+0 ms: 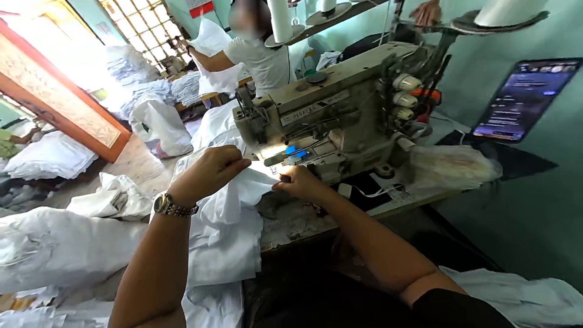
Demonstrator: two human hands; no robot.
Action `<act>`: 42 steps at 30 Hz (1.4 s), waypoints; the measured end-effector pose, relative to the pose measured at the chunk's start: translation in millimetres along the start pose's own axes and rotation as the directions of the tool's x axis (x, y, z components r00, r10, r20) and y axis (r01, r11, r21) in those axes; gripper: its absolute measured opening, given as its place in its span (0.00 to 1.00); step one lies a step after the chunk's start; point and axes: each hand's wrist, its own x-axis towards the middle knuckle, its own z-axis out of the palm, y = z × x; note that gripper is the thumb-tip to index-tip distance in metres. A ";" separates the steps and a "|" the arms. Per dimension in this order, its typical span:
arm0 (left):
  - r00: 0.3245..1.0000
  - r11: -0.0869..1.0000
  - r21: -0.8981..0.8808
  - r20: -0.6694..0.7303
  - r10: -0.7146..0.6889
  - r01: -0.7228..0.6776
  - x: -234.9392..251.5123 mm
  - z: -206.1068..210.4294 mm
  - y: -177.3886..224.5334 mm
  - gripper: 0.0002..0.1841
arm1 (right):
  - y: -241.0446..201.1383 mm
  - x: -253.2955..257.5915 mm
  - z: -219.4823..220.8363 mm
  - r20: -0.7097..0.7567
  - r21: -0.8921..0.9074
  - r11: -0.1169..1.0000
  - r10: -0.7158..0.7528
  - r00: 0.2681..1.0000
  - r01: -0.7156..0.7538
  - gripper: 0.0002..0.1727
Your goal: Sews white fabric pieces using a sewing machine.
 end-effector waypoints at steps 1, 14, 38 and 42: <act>0.999 0.999 -0.049 0.049 -0.012 0.015 -0.2 0.2 0.3 0.16 | -0.6 -4.7 -0.4 0.010 0.037 0.999 0.001 1.000 -0.002 0.16; 0.902 0.974 0.192 0.390 -0.185 0.117 1.2 28.1 11.8 0.07 | 20.1 -41.3 25.5 -0.014 0.207 0.978 -0.017 1.000 0.019 0.13; 0.921 0.973 -0.078 0.314 0.229 -0.216 3.0 64.4 22.3 0.07 | -30.3 -79.8 14.4 0.023 0.350 0.900 -0.285 0.958 0.260 0.13; 0.923 0.972 -0.169 0.321 0.212 -0.165 5.8 44.3 19.4 0.06 | -27.4 -67.5 9.5 0.018 0.274 0.941 -0.209 0.978 0.196 0.12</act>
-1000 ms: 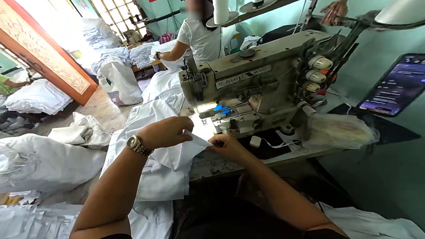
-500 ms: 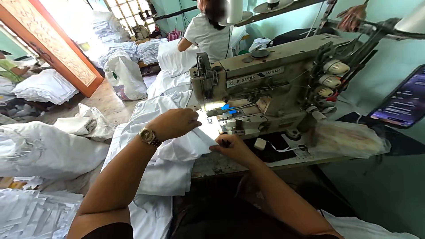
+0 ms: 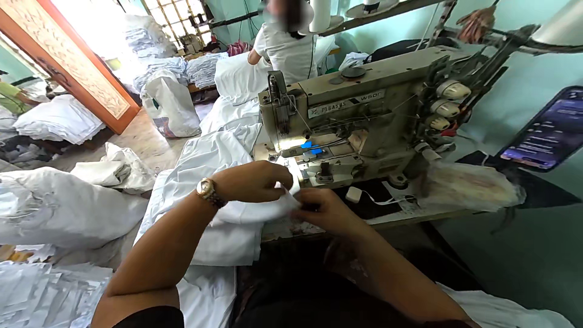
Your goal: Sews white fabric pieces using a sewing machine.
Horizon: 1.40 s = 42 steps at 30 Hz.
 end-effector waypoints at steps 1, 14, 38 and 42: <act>1.000 0.999 -0.042 -0.023 -0.016 0.015 -3.0 -7.8 0.0 0.06 | 5.5 5.2 -2.6 -0.024 -0.026 0.997 0.066 0.998 -0.067 0.13; 0.923 0.804 0.533 -0.381 -0.051 0.265 -12.2 -14.4 7.4 0.04 | 4.8 14.8 -2.6 -0.111 0.038 0.989 0.147 0.983 -0.144 0.13; 0.926 0.804 0.518 0.058 -0.372 0.291 5.2 -9.0 18.8 0.10 | 57.4 1.9 6.5 -0.060 0.061 0.996 0.073 0.996 -0.069 0.11; 0.911 0.887 0.357 0.177 -0.373 0.294 9.4 -14.0 13.1 0.10 | 56.7 1.9 6.5 -0.072 0.072 0.994 0.088 0.994 -0.082 0.11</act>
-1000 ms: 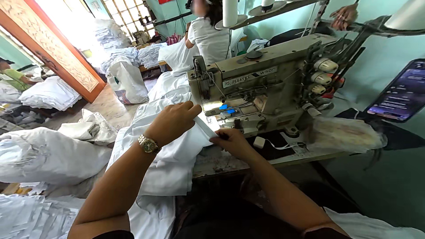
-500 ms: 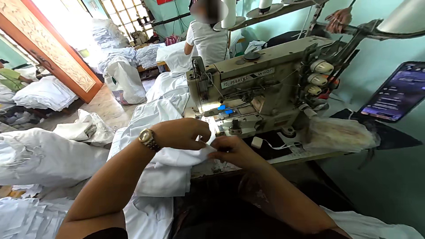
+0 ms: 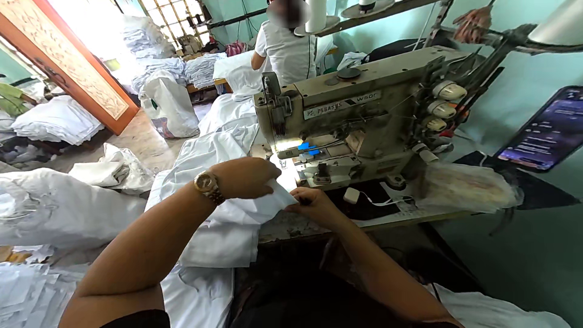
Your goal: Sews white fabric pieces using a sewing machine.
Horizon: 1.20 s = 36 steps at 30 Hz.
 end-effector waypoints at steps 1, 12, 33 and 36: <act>0.997 0.994 0.067 -0.013 -0.082 0.083 0.6 0.6 0.9 0.11 | 0.2 -0.7 0.3 -0.001 -0.009 1.000 0.006 1.000 -0.006 0.11; 0.981 0.977 0.192 -0.186 -0.056 0.092 -6.8 4.4 19.7 0.06 | -3.4 -1.8 -0.7 -0.007 0.001 1.000 0.020 1.000 -0.020 0.11; 0.949 0.992 0.040 -0.300 -0.100 0.117 -8.6 28.1 24.6 0.09 | -10.3 -6.5 -1.1 -0.056 0.047 0.996 0.076 0.996 -0.073 0.09; 0.904 0.995 0.076 -0.427 -0.029 0.067 -9.6 35.0 18.9 0.17 | -9.8 -5.8 -2.7 -0.062 0.036 0.997 0.071 0.996 -0.069 0.09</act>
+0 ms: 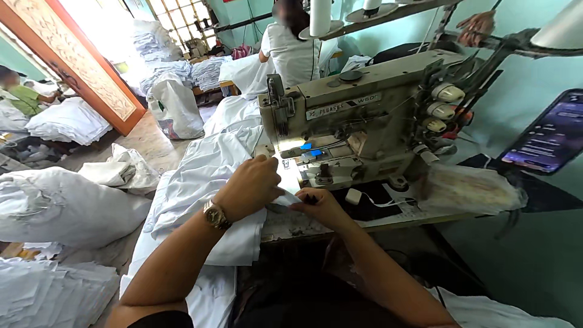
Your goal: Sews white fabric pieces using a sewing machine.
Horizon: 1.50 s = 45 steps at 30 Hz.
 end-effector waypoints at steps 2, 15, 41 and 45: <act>0.999 0.998 -0.050 -0.039 0.038 -0.040 -3.5 5.9 1.9 0.19 | 2.3 -2.7 1.7 -0.032 -0.024 0.999 -0.031 0.999 0.030 0.09; 0.998 0.994 -0.108 -0.059 -0.020 0.014 3.6 85.1 -39.2 0.17 | 15.3 0.4 6.0 -0.143 -0.368 0.898 -0.313 0.939 0.243 0.10; 0.972 0.987 -0.103 -0.189 -0.143 0.125 24.1 113.5 -64.1 0.21 | 70.2 -22.1 41.6 -0.081 -0.508 0.843 -0.253 0.964 0.179 0.18; 0.980 0.985 -0.118 -0.135 -0.144 0.128 25.5 108.7 -64.2 0.21 | 70.9 -17.6 41.0 -0.017 -0.554 0.824 -0.152 0.988 0.117 0.17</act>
